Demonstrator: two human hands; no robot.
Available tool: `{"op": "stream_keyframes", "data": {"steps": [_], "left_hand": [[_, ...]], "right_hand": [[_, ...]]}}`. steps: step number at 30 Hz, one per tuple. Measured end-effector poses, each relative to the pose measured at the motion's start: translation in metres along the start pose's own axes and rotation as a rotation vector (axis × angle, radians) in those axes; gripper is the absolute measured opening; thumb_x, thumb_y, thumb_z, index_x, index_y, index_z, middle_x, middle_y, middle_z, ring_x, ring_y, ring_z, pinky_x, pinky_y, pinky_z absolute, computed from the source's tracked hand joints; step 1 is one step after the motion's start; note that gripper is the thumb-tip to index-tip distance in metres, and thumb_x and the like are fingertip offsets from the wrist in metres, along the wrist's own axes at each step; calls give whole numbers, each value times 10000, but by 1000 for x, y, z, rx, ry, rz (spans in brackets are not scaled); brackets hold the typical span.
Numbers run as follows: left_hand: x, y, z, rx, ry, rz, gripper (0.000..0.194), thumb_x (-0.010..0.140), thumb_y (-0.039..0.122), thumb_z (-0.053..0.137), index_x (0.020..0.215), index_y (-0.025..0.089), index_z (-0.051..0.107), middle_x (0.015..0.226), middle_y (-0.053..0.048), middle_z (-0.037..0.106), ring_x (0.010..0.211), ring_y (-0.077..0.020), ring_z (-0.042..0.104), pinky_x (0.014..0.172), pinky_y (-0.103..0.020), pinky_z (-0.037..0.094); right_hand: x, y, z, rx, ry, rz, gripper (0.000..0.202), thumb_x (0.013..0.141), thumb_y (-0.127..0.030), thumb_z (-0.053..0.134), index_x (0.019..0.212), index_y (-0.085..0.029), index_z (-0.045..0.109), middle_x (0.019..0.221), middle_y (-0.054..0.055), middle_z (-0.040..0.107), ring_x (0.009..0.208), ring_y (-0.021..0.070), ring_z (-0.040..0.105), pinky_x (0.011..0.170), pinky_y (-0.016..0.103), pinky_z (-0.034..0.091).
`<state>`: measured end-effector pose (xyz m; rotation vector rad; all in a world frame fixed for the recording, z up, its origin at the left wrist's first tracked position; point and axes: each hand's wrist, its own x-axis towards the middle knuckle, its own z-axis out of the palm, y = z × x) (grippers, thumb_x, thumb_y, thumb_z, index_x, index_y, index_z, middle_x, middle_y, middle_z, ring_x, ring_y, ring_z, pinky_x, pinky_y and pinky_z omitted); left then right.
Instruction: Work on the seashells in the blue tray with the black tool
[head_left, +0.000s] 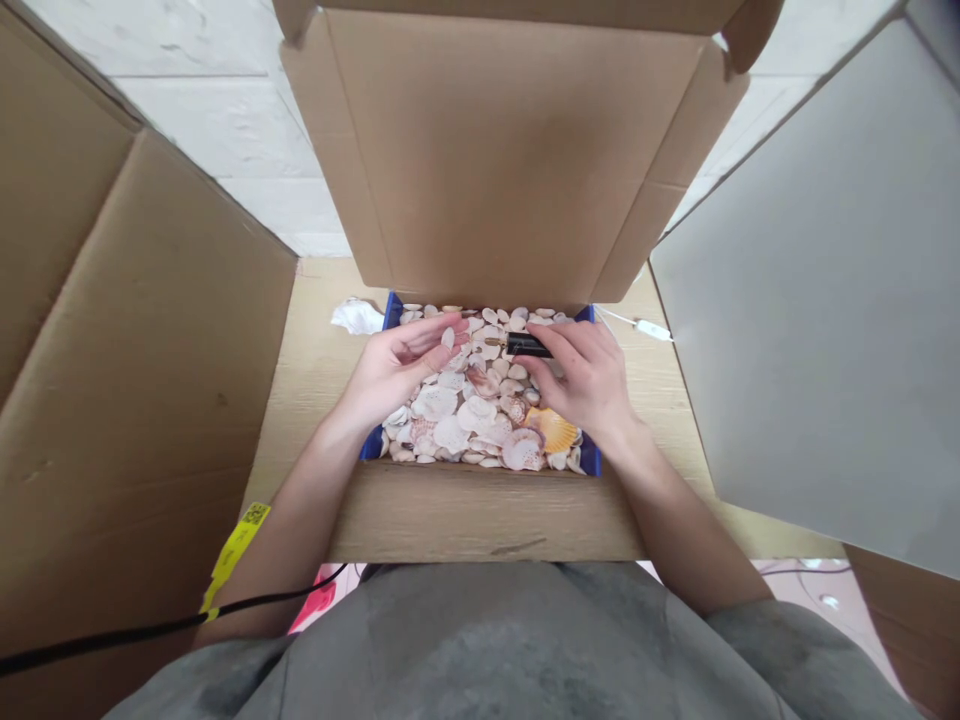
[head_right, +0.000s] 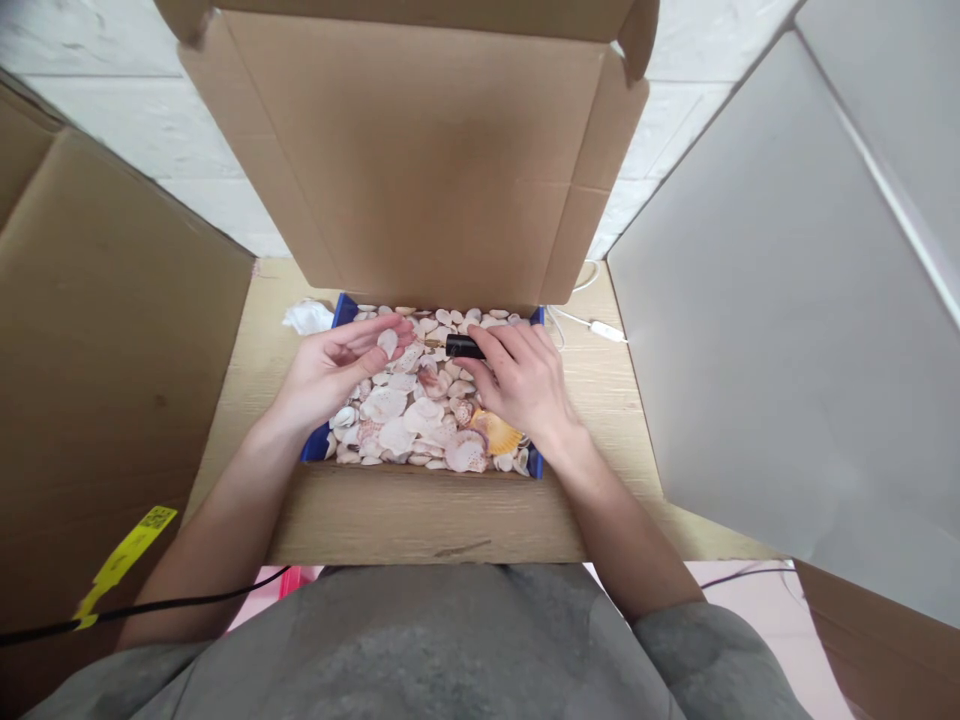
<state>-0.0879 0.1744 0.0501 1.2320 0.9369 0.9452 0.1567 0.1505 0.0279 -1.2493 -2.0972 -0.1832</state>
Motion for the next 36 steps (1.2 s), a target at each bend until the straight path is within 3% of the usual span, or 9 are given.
{"op": "stream_keyframes", "data": {"steps": [4, 9, 26, 36], "left_hand": [[1, -1, -2, -59, 9, 4, 369, 816, 259, 744, 1179, 214, 699, 1312, -80, 641, 1175, -239, 634, 1092, -370, 457], [1, -5, -3, -92, 13, 17, 391, 795, 267, 764, 1178, 223, 701, 1184, -68, 715, 1155, -244, 647, 1093, -414, 458], [-1, -2, -6, 33, -45, 13, 391, 827, 243, 729, 1214, 227, 680, 1258, -82, 674, 1168, -220, 640, 1048, -334, 489], [-3, 3, -5, 64, -164, -89, 356, 788, 248, 758, 1141, 217, 721, 1144, -72, 729, 1057, -239, 698, 964, -358, 553]], "right_hand": [[-1, 1, 1, 14, -12, -3, 314, 886, -360, 601, 1144, -182, 627, 962, 59, 712, 846, 183, 611, 745, 333, 442], [-1, 1, 1, 15, -4, -29, 315, 883, -359, 609, 1135, -171, 629, 956, 61, 711, 844, 182, 614, 750, 330, 453], [-2, 2, 2, 30, -3, -43, 330, 876, -354, 623, 1154, -177, 624, 971, 63, 708, 848, 177, 609, 754, 325, 455], [-2, 1, -3, 18, 134, -73, 482, 843, -152, 621, 1273, -355, 541, 1108, 15, 698, 1011, 193, 607, 938, 416, 410]]}}
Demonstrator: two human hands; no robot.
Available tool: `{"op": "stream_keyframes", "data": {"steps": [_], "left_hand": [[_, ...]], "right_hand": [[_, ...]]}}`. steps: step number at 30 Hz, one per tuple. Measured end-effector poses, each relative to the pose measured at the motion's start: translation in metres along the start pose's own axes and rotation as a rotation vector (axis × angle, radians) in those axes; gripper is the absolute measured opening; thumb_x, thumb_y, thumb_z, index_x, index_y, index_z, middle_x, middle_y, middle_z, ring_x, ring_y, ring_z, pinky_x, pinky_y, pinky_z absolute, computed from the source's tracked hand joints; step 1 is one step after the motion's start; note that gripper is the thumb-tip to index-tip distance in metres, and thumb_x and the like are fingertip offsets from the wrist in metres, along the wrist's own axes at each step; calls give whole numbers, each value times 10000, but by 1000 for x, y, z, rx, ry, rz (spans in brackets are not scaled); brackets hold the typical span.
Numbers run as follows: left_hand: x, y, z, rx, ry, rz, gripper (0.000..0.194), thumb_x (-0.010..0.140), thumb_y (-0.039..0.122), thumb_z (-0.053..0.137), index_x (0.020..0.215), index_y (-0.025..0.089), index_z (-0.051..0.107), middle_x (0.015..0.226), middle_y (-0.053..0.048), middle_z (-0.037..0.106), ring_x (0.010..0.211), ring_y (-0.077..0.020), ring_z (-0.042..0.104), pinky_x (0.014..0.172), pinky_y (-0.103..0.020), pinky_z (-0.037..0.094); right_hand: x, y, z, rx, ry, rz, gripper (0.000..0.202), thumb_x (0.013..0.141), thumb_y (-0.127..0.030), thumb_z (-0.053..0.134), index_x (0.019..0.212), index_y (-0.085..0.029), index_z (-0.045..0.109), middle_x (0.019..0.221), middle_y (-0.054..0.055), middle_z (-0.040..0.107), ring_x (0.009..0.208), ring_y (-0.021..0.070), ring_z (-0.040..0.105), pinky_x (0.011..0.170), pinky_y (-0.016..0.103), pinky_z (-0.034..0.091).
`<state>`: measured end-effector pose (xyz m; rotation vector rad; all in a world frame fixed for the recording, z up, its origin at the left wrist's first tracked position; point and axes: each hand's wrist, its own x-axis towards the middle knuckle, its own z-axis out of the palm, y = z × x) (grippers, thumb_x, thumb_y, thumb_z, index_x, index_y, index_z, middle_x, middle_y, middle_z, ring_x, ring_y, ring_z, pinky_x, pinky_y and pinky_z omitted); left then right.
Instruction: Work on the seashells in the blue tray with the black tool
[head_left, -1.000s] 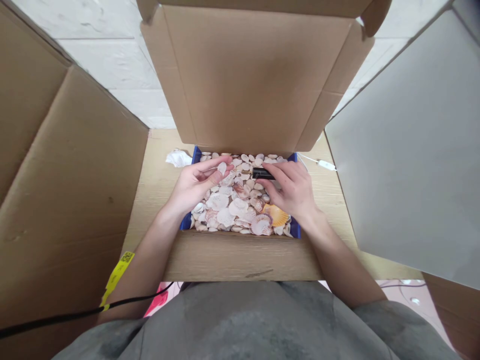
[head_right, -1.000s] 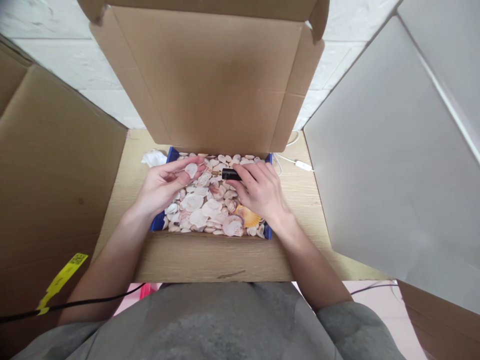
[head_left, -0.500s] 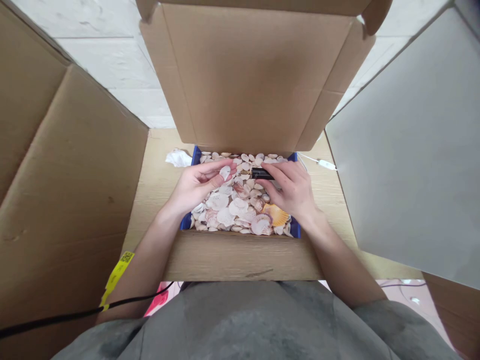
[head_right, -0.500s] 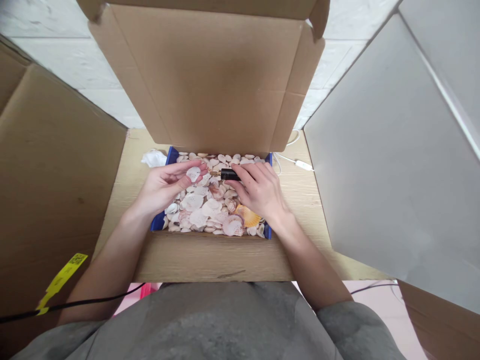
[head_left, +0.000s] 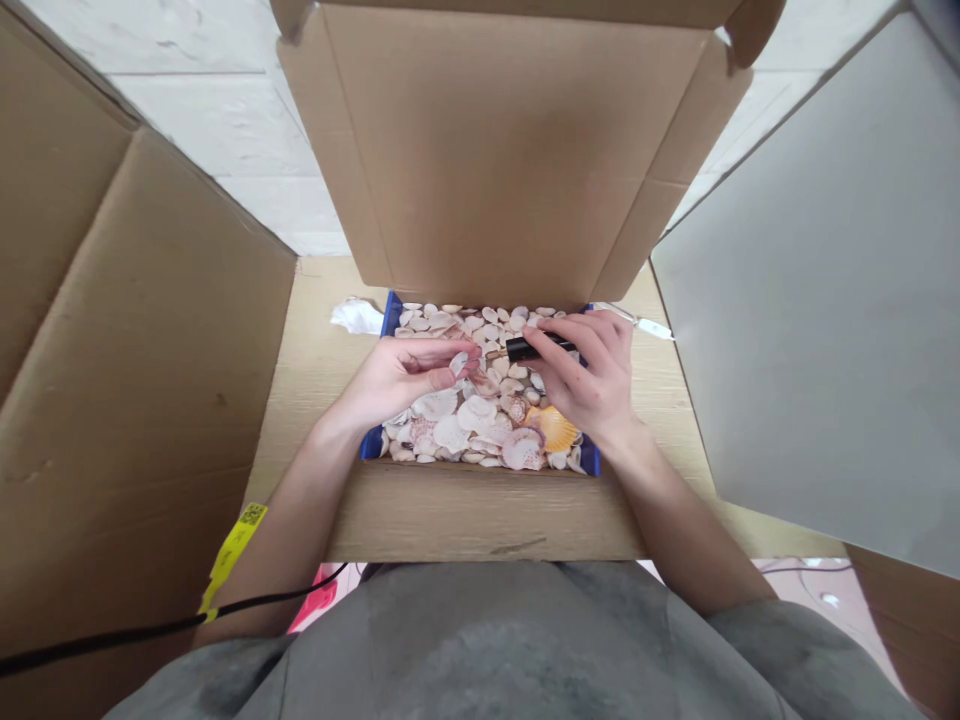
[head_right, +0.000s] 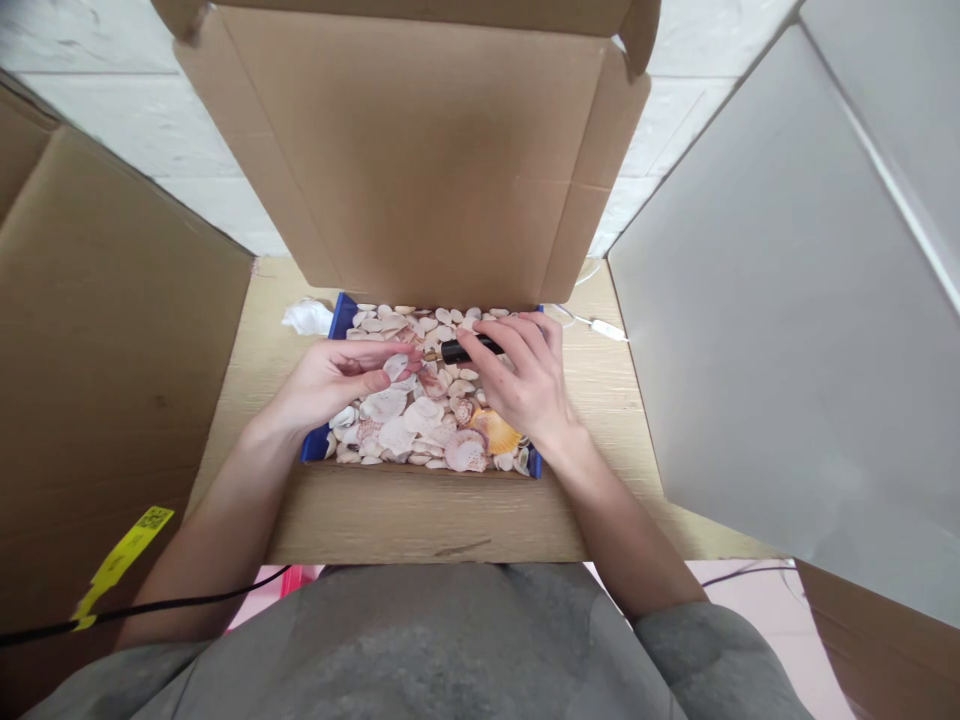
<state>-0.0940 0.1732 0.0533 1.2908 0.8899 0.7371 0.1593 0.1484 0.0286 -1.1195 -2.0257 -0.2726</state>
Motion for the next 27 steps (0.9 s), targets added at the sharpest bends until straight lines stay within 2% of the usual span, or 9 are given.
{"op": "stream_keyframes", "data": {"steps": [3, 8, 12, 15, 18, 22, 27], "left_hand": [[0, 2, 0, 22, -9, -7, 335, 772, 247, 767, 1104, 207, 736, 1126, -81, 735, 1037, -248, 705, 934, -362, 568], [0, 1, -1, 30, 10, 15, 330, 768, 251, 769, 1092, 199, 738, 1147, -88, 727, 1042, -244, 703, 950, -361, 557], [0, 1, 0, 37, 18, 7, 330, 770, 243, 765, 1095, 198, 735, 1145, -82, 729, 1051, -241, 699, 954, -359, 556], [0, 2, 1, 37, 20, -1, 323, 772, 228, 760, 1093, 201, 735, 1134, -75, 734, 1045, -235, 702, 951, -356, 557], [0, 4, 2, 40, 22, -5, 306, 775, 231, 757, 1078, 201, 738, 1105, -73, 744, 1021, -236, 710, 921, -348, 570], [0, 5, 3, 54, -22, -19, 288, 783, 245, 748, 1067, 197, 736, 1061, -76, 757, 999, -242, 718, 892, -350, 575], [1, 3, 2, 32, -46, -26, 285, 783, 258, 751, 1059, 191, 730, 1045, -85, 760, 999, -245, 719, 918, -366, 565]], "right_hand": [[-1, 0, 0, -5, -22, 15, 455, 851, -176, 614, 1264, -354, 551, 1112, 13, 699, 1016, 198, 602, 943, 424, 399], [-2, 1, 3, 24, -173, 69, 332, 873, -364, 609, 1173, -224, 632, 987, 51, 714, 869, 186, 606, 783, 348, 430], [-2, 0, 4, 21, -252, 102, 327, 895, -411, 565, 1119, -192, 659, 873, 41, 709, 763, 165, 599, 695, 310, 426], [-1, 0, 3, 1, -213, 61, 310, 884, -392, 590, 1111, -191, 655, 896, 44, 712, 789, 170, 598, 714, 319, 421], [0, 0, 2, -8, -125, 14, 301, 872, -309, 614, 1165, -238, 621, 998, 40, 714, 877, 182, 601, 795, 355, 412], [2, -2, -1, -11, -20, -44, 422, 856, -164, 596, 1248, -315, 556, 1048, 12, 709, 948, 181, 602, 869, 387, 404], [3, -4, -3, -16, 7, -44, 494, 843, -125, 584, 1269, -371, 541, 1069, -12, 703, 976, 184, 598, 923, 410, 405]]}}
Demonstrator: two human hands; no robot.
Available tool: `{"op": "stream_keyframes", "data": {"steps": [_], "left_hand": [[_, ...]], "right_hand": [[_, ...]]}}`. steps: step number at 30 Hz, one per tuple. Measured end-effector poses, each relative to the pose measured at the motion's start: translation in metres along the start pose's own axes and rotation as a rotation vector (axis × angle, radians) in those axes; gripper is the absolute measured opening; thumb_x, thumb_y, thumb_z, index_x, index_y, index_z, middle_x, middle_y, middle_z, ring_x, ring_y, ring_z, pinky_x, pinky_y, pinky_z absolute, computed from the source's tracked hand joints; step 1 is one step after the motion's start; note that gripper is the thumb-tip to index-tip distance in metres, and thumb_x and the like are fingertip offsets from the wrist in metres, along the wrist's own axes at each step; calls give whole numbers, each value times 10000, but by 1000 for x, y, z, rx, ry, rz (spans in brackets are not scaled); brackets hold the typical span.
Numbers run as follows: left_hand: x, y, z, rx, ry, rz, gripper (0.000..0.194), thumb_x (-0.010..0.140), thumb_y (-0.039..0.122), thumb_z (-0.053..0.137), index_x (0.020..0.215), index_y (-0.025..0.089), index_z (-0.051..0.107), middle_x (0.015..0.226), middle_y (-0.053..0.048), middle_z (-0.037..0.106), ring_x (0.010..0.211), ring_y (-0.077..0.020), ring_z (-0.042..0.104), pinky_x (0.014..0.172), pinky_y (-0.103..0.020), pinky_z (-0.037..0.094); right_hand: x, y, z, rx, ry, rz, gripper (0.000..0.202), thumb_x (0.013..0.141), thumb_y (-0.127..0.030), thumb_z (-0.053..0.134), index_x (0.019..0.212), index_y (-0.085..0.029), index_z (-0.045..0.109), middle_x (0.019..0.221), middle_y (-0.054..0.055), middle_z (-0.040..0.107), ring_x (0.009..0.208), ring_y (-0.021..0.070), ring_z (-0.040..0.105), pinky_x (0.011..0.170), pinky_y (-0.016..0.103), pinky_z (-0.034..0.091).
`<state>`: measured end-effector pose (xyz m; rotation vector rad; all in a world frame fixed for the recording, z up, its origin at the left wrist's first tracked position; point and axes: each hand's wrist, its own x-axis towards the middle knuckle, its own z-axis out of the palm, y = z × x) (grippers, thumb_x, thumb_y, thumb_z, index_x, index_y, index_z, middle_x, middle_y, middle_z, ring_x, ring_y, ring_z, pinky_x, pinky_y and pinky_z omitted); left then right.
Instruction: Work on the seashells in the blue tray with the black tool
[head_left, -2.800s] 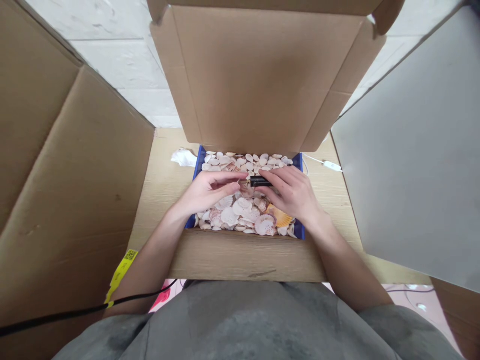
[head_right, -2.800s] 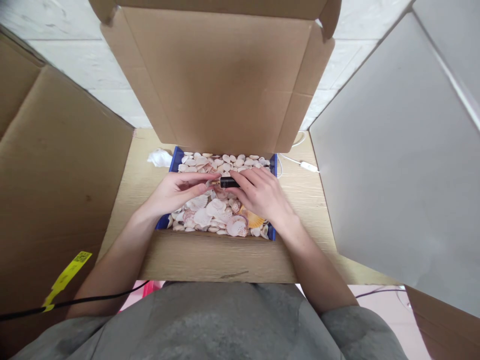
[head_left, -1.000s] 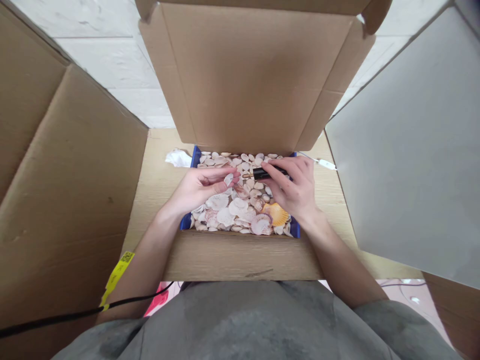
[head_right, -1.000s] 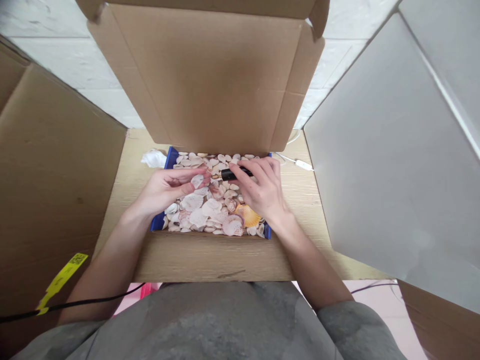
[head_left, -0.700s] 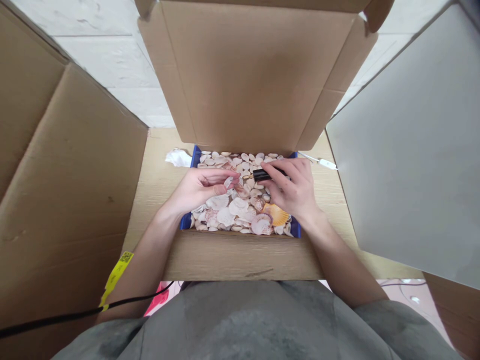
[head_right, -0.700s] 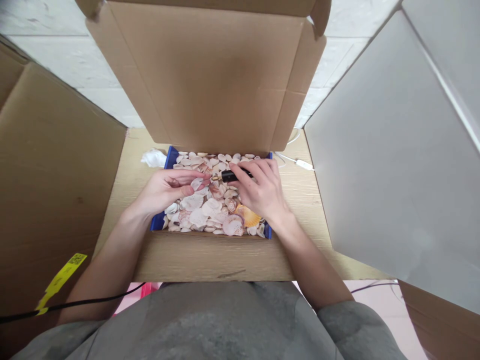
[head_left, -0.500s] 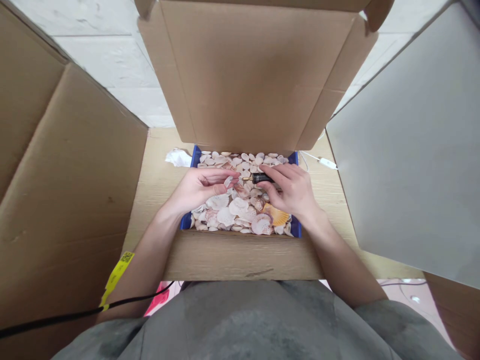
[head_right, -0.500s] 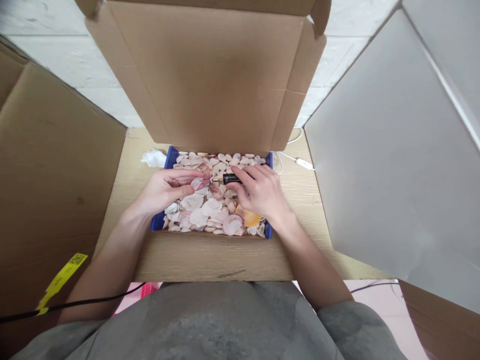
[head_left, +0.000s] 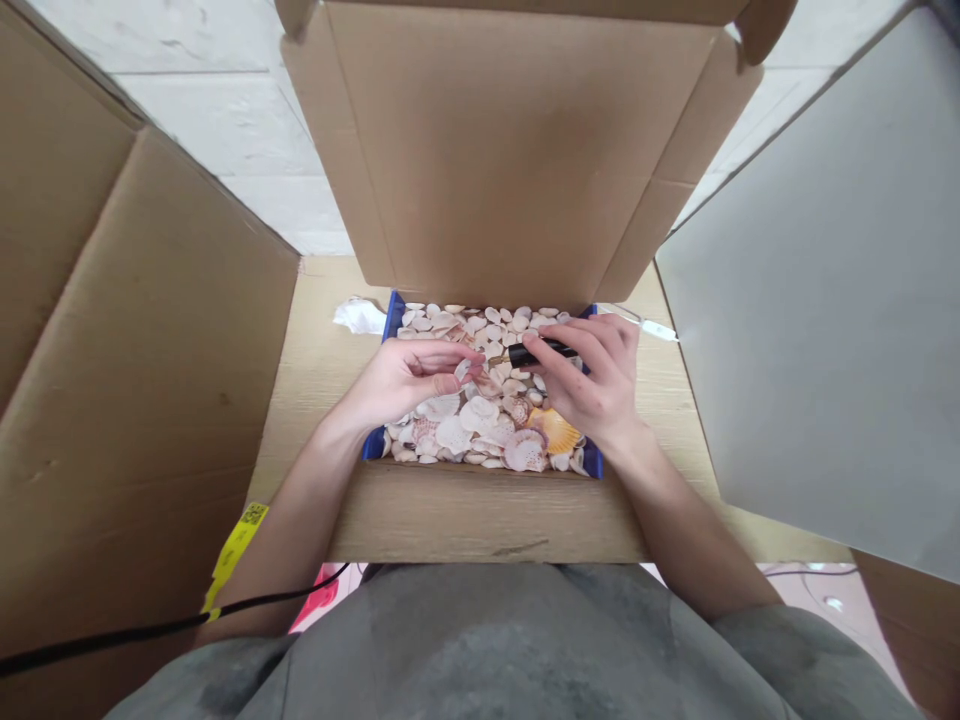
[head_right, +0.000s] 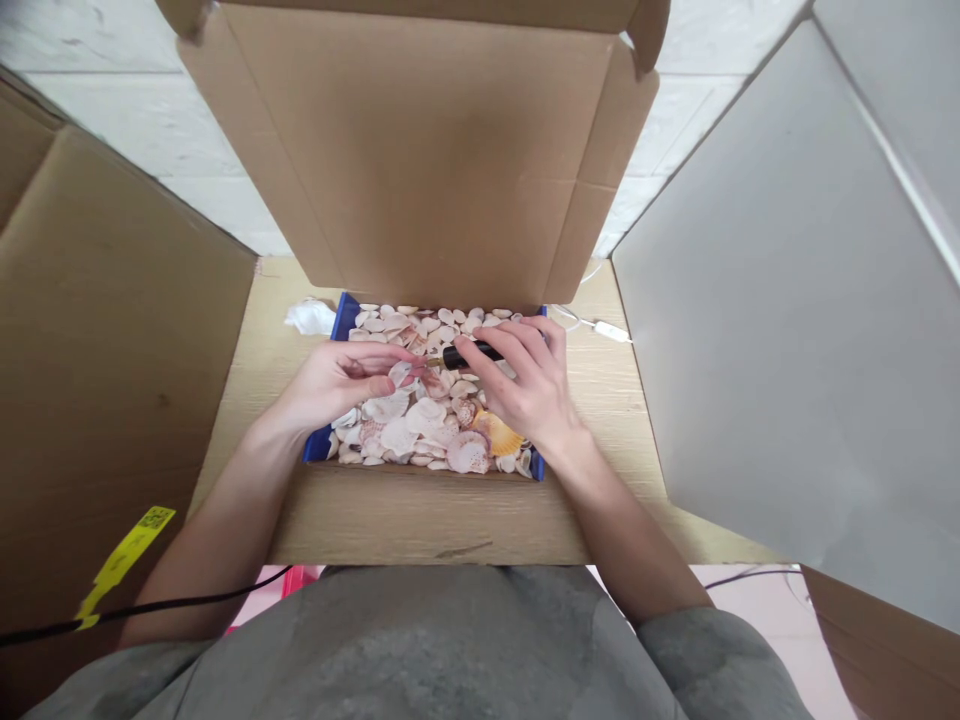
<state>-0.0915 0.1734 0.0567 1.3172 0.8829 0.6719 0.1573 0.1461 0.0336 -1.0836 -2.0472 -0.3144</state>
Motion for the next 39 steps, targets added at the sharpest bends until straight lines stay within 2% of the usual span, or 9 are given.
{"op": "stream_keyframes", "data": {"steps": [5, 9, 12, 17, 23, 26, 29, 34, 39], "left_hand": [[0, -1, -2, 17, 36, 10, 328, 751, 247, 776, 1067, 174, 732, 1090, -107, 745, 1015, -264, 713, 902, -369, 576], [0, -2, -1, 39, 64, 7, 318, 743, 234, 780, 1054, 181, 739, 1109, -96, 740, 1021, -254, 711, 913, -354, 575], [0, -3, -1, 30, 67, 18, 311, 747, 227, 780, 1052, 185, 738, 1083, -88, 750, 1016, -244, 713, 921, -353, 572], [0, -6, -1, 21, 60, 3, 316, 747, 229, 781, 1055, 174, 734, 1047, -95, 758, 983, -245, 724, 908, -371, 579], [0, -1, 1, 4, 21, -10, 306, 760, 238, 768, 1056, 169, 732, 1037, -101, 760, 980, -246, 723, 884, -360, 581], [0, 0, 3, -18, -6, -13, 297, 765, 227, 764, 1053, 168, 730, 1015, -97, 764, 961, -239, 728, 868, -346, 583], [0, 0, 2, -20, 12, -6, 295, 757, 230, 772, 1045, 174, 733, 1008, -95, 766, 961, -245, 729, 867, -356, 587], [1, -4, 0, 25, 62, 1, 327, 730, 248, 797, 1043, 175, 738, 1082, -105, 748, 997, -257, 719, 884, -361, 586], [0, -2, 0, 40, 79, 2, 328, 729, 243, 795, 1043, 170, 737, 1079, -98, 750, 988, -244, 721, 882, -346, 585]], "right_hand": [[-3, 2, 3, 9, -81, 33, 400, 858, -244, 620, 1248, -316, 572, 1076, 12, 708, 959, 193, 595, 868, 391, 412], [-3, 2, 6, 0, -216, 93, 311, 877, -380, 602, 1127, -201, 647, 940, 38, 718, 811, 179, 595, 735, 338, 425], [-3, 1, 7, 3, -283, 131, 311, 894, -420, 568, 1071, -184, 667, 854, 30, 706, 756, 169, 597, 694, 317, 421], [-3, 2, 5, -19, -227, 83, 296, 881, -388, 596, 1106, -203, 645, 930, 41, 712, 822, 182, 595, 745, 337, 409], [-1, 1, 2, -21, -70, -28, 420, 857, -139, 569, 1246, -295, 541, 1046, 8, 708, 937, 175, 603, 863, 374, 402], [0, 0, 2, -28, -25, -53, 444, 843, -98, 568, 1241, -293, 538, 1034, 2, 711, 944, 165, 604, 886, 375, 406], [0, 0, 2, -26, -31, -51, 420, 849, -136, 593, 1241, -279, 544, 1043, 12, 712, 946, 171, 599, 881, 375, 410], [-1, 1, 4, -13, -184, -9, 338, 867, -347, 635, 1165, -192, 603, 971, 42, 713, 858, 178, 600, 766, 334, 429], [-2, -1, 5, -25, -278, 5, 333, 904, -423, 577, 1100, -159, 633, 833, 28, 701, 751, 153, 612, 704, 298, 429]]}}
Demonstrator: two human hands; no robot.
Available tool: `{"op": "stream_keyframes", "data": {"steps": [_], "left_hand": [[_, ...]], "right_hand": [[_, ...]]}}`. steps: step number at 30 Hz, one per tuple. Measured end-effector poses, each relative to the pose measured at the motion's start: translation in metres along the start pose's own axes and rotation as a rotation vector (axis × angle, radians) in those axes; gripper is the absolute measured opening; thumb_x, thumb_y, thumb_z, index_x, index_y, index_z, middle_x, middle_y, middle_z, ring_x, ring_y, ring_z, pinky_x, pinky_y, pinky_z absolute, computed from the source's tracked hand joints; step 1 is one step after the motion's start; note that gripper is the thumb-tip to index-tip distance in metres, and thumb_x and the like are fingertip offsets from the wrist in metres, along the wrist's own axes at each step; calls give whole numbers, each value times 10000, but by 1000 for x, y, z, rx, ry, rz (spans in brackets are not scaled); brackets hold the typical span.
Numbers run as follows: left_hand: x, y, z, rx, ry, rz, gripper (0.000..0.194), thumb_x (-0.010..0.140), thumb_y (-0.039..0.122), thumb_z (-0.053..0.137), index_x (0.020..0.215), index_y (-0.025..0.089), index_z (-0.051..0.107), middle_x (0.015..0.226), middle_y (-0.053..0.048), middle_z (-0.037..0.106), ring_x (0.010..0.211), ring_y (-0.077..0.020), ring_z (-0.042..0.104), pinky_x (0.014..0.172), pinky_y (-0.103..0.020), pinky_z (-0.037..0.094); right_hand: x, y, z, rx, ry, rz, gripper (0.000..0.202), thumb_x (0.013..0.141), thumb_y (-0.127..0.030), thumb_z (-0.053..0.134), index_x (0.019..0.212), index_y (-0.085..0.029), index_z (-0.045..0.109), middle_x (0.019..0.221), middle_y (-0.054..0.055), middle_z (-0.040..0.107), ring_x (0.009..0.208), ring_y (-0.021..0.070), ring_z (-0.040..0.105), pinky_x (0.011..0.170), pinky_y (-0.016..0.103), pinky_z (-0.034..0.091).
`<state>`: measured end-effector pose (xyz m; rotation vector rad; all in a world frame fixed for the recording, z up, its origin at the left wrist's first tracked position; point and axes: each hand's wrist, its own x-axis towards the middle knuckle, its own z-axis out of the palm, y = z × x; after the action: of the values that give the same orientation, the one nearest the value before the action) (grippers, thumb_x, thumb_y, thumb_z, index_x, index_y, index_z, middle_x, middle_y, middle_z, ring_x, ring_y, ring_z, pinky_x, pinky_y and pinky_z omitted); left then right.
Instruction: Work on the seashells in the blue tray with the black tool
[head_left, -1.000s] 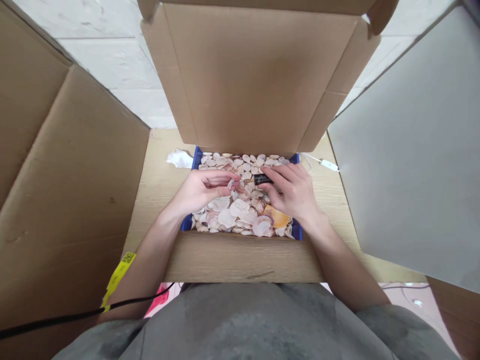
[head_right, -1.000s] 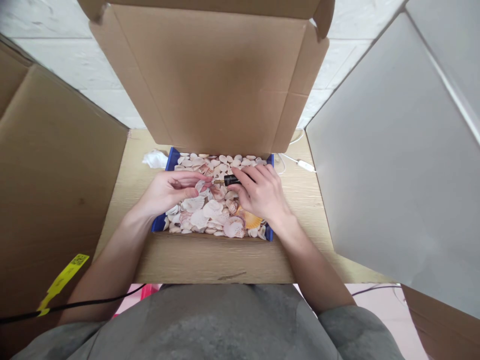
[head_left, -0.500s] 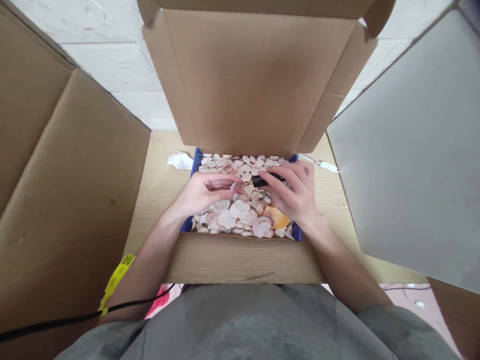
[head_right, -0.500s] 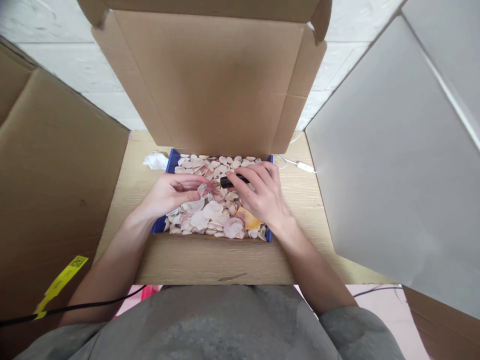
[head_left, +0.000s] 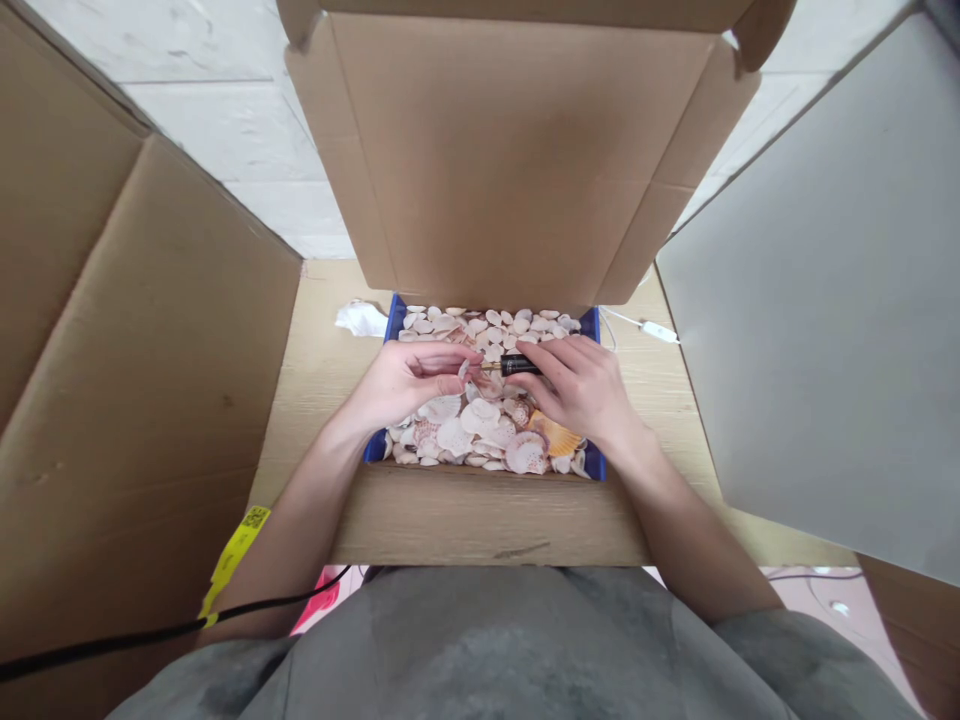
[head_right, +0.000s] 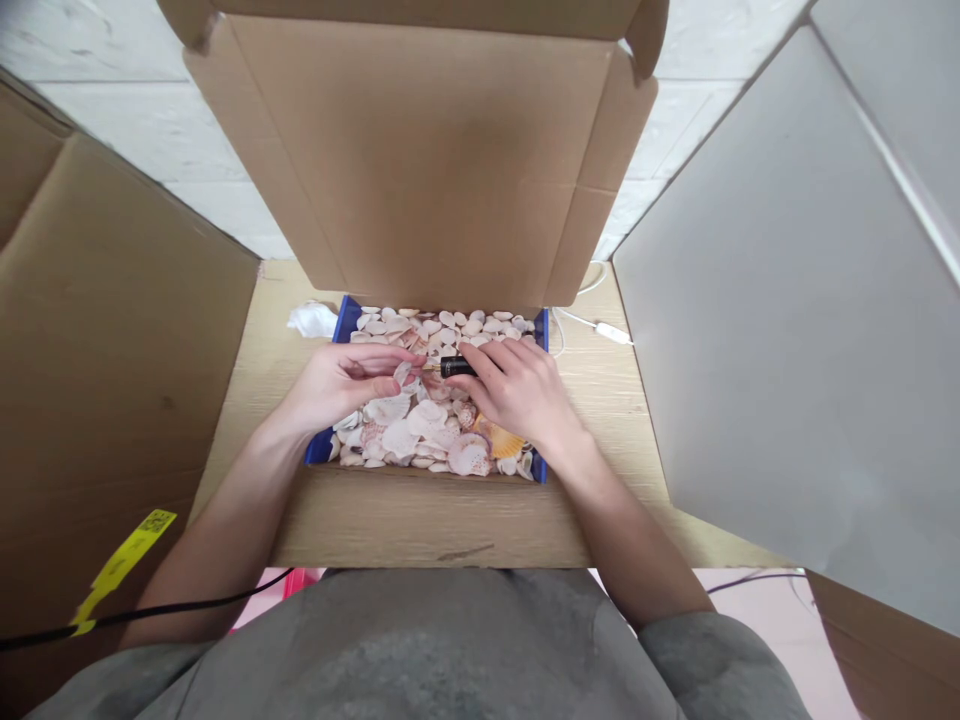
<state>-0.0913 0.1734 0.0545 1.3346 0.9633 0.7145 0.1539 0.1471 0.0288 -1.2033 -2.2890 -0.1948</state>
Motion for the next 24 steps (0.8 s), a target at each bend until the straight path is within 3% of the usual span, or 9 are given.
{"op": "stream_keyframes", "data": {"steps": [11, 18, 24], "left_hand": [[1, 3, 7, -31, -11, -64, 328, 706, 187, 800, 1028, 158, 741, 1037, -68, 763, 994, -223, 718, 922, -333, 574], [1, 3, 6, 0, -2, -54, 372, 698, 198, 813, 1062, 169, 740, 1058, -68, 758, 1024, -241, 709, 927, -341, 578], [-1, 5, 4, 47, -21, -17, 406, 735, 242, 794, 1130, 187, 718, 1158, -66, 726, 1057, -222, 695, 947, -317, 563]], "right_hand": [[2, -5, -3, 29, -156, 21, 371, 960, -465, 450, 1054, -162, 644, 738, 15, 656, 652, 132, 592, 605, 273, 400], [3, -2, -3, 82, -142, 0, 401, 939, -466, 490, 1180, -165, 603, 904, 60, 700, 810, 172, 632, 725, 305, 466], [2, 0, -1, 57, -62, -19, 348, 935, -381, 524, 1183, -149, 600, 908, 59, 704, 809, 170, 630, 748, 306, 476]]}}
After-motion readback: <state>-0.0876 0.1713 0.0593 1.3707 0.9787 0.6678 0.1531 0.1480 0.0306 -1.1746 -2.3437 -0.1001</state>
